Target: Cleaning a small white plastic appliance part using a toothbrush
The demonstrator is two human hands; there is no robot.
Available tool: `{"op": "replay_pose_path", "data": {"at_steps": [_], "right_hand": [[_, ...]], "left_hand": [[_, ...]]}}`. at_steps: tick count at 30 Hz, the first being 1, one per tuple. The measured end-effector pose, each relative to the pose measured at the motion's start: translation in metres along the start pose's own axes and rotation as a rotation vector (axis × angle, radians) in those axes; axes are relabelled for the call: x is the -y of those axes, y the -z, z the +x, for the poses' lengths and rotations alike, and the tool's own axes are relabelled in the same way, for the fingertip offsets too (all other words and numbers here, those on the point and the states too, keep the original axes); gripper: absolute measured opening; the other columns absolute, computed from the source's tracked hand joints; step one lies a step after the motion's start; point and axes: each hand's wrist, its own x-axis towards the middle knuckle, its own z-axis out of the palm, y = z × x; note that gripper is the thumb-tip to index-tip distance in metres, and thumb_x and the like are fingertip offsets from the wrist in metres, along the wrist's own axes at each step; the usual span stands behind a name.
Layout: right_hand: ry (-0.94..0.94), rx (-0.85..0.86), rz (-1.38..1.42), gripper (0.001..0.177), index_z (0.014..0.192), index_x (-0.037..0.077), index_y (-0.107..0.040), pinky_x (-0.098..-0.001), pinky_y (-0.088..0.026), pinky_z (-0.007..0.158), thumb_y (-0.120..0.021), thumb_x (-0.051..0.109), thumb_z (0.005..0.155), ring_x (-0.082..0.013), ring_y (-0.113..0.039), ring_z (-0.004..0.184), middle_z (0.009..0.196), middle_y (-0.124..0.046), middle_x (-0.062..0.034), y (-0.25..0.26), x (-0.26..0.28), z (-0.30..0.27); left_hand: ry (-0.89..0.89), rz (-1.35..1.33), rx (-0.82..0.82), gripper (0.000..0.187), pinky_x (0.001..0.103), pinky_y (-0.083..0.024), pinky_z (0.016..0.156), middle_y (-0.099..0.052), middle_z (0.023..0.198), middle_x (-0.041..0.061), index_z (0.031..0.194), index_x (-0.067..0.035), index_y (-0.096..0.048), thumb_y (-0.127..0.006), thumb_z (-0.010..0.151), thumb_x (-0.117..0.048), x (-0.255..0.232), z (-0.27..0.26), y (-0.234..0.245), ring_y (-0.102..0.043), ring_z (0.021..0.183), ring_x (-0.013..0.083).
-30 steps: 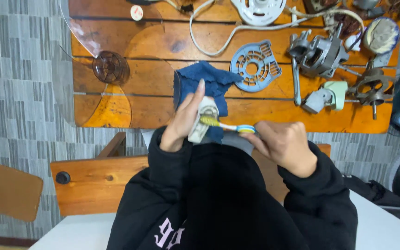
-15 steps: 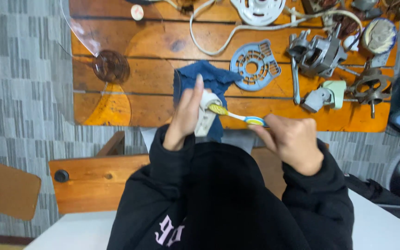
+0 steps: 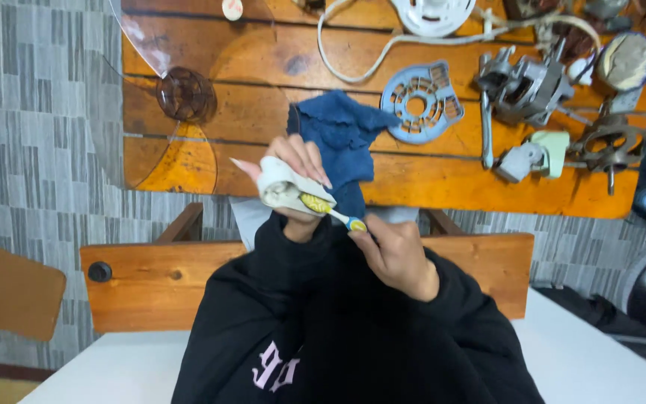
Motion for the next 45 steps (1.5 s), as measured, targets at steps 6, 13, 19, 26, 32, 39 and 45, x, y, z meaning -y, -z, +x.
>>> {"op": "replay_pose_path", "data": {"at_steps": [6, 13, 19, 26, 32, 39, 45], "right_hand": [[0.050, 0.097, 0.078, 0.035, 0.073, 0.018, -0.051, -0.0344, -0.049, 0.044, -0.056, 0.036, 0.102, -0.0316, -0.064, 0.046, 0.048, -0.055, -0.0059, 0.010, 0.005, 0.005], [0.019, 0.225, 0.321, 0.034, 0.072, 0.014, -0.052, -0.0368, -0.047, 0.045, -0.055, 0.028, 0.103, -0.0358, -0.057, 0.044, 0.050, -0.054, -0.0114, 0.012, 0.003, 0.006], [-0.022, 0.257, 0.429, 0.037, 0.069, 0.015, -0.052, -0.0330, -0.048, 0.047, -0.054, 0.025, 0.104, -0.0245, -0.050, 0.040, 0.046, -0.052, -0.0059, 0.015, 0.002, 0.010], [-0.029, 0.226, 0.404, 0.036, 0.069, 0.015, -0.052, -0.0361, -0.047, 0.047, -0.056, 0.026, 0.103, -0.0319, -0.053, 0.042, 0.049, -0.052, -0.0099, 0.010, 0.004, 0.004], [-0.043, 0.092, 0.237, 0.031, 0.073, 0.014, -0.057, -0.0352, -0.048, 0.048, -0.057, 0.027, 0.101, -0.0348, -0.060, 0.047, 0.051, -0.056, -0.0094, 0.000, -0.002, -0.003], [0.000, -0.077, 0.037, 0.033, 0.075, 0.015, -0.055, -0.0359, -0.047, 0.047, -0.064, 0.033, 0.100, -0.0338, -0.062, 0.049, 0.052, -0.055, -0.0090, 0.007, -0.011, 0.007], [-0.050, -0.375, 0.068, 0.013, 0.092, 0.010, -0.071, -0.0339, -0.049, 0.051, -0.066, 0.019, 0.100, -0.0281, -0.060, 0.050, 0.056, -0.058, -0.0056, 0.019, 0.008, 0.022]], "left_hand": [[-0.041, 0.065, 0.067, 0.068, 0.025, -0.042, 0.037, -0.045, 0.048, 0.013, 0.060, -0.006, -0.045, -0.035, 0.103, -0.059, -0.023, 0.001, -0.002, -0.049, 0.036, 0.0251], [-0.097, 0.147, 0.015, 0.076, 0.022, -0.038, 0.039, -0.043, 0.046, 0.012, 0.056, -0.009, -0.044, -0.017, 0.103, -0.063, -0.023, -0.002, 0.003, -0.047, 0.033, 0.0229], [-0.178, 0.198, 0.009, 0.082, 0.024, -0.039, 0.040, -0.046, 0.044, 0.013, 0.054, -0.008, -0.046, -0.018, 0.101, -0.069, -0.016, -0.007, 0.011, -0.050, 0.033, 0.0229], [-0.107, 0.106, -0.050, 0.079, 0.022, -0.040, 0.040, -0.047, 0.046, 0.009, 0.057, -0.011, -0.046, -0.016, 0.100, -0.071, -0.005, -0.019, 0.006, -0.051, 0.034, 0.0219], [0.191, -0.036, -0.119, 0.076, 0.025, -0.044, 0.037, -0.041, 0.053, 0.010, 0.064, -0.005, -0.044, -0.027, 0.103, -0.067, 0.009, -0.039, 0.013, -0.047, 0.037, 0.0198], [0.265, 0.453, -0.024, 0.069, 0.022, -0.045, 0.036, -0.052, 0.049, 0.009, 0.076, -0.008, -0.051, -0.012, 0.108, -0.055, 0.000, -0.013, -0.010, -0.054, 0.034, 0.0148], [0.558, 0.404, 0.172, 0.052, 0.022, -0.052, 0.064, -0.065, 0.087, 0.015, 0.118, -0.002, -0.047, -0.023, 0.110, -0.047, 0.019, -0.019, 0.011, -0.065, 0.069, 0.0128]]}}
